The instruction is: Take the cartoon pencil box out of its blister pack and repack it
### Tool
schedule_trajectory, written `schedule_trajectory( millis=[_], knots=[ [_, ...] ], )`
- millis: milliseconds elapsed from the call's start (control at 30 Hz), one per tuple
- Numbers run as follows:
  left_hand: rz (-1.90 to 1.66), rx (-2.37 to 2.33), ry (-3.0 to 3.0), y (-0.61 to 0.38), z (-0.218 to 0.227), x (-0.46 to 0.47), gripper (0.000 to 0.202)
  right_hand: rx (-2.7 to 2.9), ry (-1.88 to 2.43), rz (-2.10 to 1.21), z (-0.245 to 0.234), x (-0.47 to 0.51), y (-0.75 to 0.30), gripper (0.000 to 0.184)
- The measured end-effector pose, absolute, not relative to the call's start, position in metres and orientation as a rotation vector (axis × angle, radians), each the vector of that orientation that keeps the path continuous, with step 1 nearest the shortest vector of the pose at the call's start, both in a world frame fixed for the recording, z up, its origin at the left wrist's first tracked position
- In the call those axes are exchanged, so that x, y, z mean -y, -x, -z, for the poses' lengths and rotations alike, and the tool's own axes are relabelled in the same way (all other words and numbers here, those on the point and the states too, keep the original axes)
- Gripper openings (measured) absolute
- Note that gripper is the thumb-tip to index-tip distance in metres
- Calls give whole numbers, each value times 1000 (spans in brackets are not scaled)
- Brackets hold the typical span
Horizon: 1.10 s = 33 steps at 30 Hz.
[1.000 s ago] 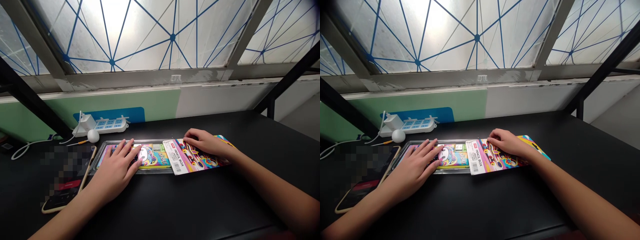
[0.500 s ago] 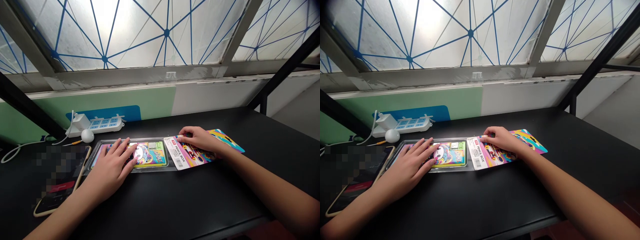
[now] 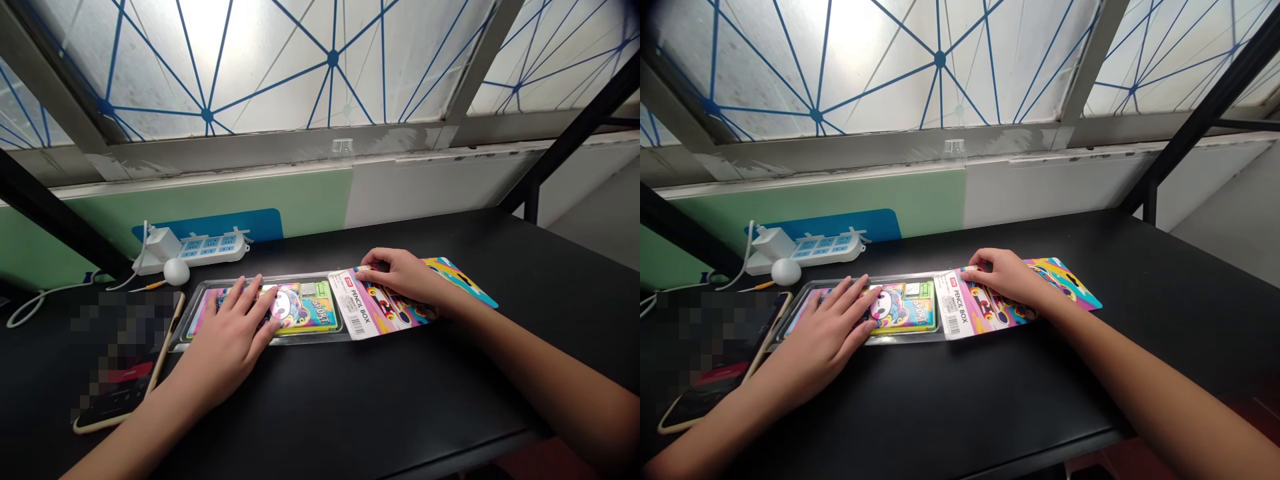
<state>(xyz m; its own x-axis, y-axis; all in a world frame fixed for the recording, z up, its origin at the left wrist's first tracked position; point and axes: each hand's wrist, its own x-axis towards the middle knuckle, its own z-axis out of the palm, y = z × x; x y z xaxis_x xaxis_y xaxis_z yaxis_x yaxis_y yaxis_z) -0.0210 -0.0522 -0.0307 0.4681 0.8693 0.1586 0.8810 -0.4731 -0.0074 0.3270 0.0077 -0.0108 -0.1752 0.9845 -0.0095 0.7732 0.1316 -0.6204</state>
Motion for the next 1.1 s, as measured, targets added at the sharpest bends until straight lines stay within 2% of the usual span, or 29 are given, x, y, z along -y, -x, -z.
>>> schedule_trajectory(
  millis=[233,533,633,833,967,1100],
  knots=[
    [241,1619,2725,7,27,66,62,1987,1730,-723,10,-2,-314,45],
    [573,1763,2976,0,13,77,61,2022,1711,-701,13,6,-293,38],
    [804,1832,3036,4,4,79,58,2040,1706,-705,13,6,-292,40],
    [1605,1906,2709,21,-4,68,39,2085,1708,-751,10,0,-314,44],
    [1771,1955,2517,21,3,59,37,2159,1673,-846,3,-5,-332,42],
    [1888,2006,2513,15,14,59,41,2211,1650,-903,0,-6,-340,50]
  ],
)
